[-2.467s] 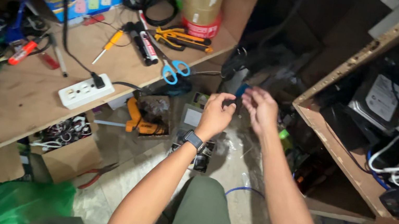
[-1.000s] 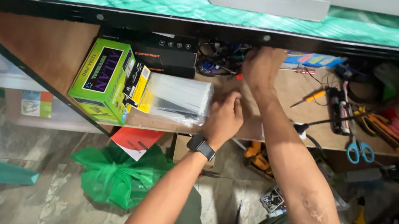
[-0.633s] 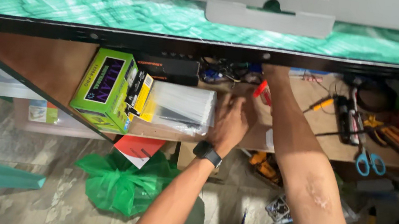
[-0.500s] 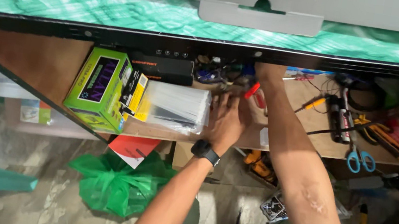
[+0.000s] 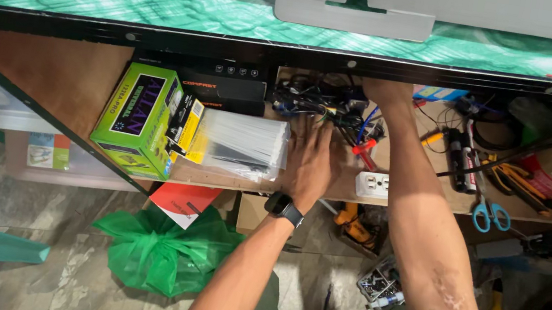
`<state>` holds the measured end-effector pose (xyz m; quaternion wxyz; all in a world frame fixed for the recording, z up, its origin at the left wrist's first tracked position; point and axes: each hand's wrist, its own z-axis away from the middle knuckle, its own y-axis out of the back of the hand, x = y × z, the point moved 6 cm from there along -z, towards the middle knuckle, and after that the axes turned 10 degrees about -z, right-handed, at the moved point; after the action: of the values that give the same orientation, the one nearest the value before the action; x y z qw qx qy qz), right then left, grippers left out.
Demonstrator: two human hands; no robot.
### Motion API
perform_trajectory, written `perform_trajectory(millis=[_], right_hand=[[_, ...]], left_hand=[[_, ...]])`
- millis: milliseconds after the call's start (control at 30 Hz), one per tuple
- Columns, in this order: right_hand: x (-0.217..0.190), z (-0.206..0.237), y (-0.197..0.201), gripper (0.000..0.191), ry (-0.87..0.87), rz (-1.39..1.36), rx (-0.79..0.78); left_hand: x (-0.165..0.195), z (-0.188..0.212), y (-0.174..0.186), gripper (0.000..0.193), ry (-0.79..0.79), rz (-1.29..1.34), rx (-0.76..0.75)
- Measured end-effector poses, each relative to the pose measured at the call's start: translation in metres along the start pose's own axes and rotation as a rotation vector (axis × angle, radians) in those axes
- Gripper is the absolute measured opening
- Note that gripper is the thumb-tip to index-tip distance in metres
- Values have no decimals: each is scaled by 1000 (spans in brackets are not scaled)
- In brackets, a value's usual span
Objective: The person coils a white cable on the desk and wraps it with tape, then carries packaged items and a cup across the room to a shelf. They plug cables into a power strip, arrange packaged goods and boxes on the shelf, and sort through a pile of cables and adapters, lifting a bundle of cables at the end.
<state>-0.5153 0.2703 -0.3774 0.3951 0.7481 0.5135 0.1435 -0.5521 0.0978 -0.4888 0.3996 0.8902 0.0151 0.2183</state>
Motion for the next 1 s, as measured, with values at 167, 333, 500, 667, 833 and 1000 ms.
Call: perform_trajectory(millis=[167, 333, 500, 667, 833, 1000], right_hand=[[12, 7, -8, 28, -270, -374, -4], [-4, 39, 1, 42, -266, -458, 37], [-63, 86, 13, 56, -65, -255, 62], [-92, 87, -5, 66, 113, -141, -129], [-74, 62, -28, 100, -92, 1, -411], [-65, 48, -42, 98, -171, 48, -414]], left_hand=[[-9, 4, -17, 66, 50, 106, -58], [-13, 0, -27, 70, 65, 123, -28], [-16, -2, -29, 73, 98, 306, -42], [-19, 1, -13, 58, 28, 388, 32], [-37, -2, -6, 59, 183, 568, -5], [-32, -5, 11, 56, 17, 523, 111]])
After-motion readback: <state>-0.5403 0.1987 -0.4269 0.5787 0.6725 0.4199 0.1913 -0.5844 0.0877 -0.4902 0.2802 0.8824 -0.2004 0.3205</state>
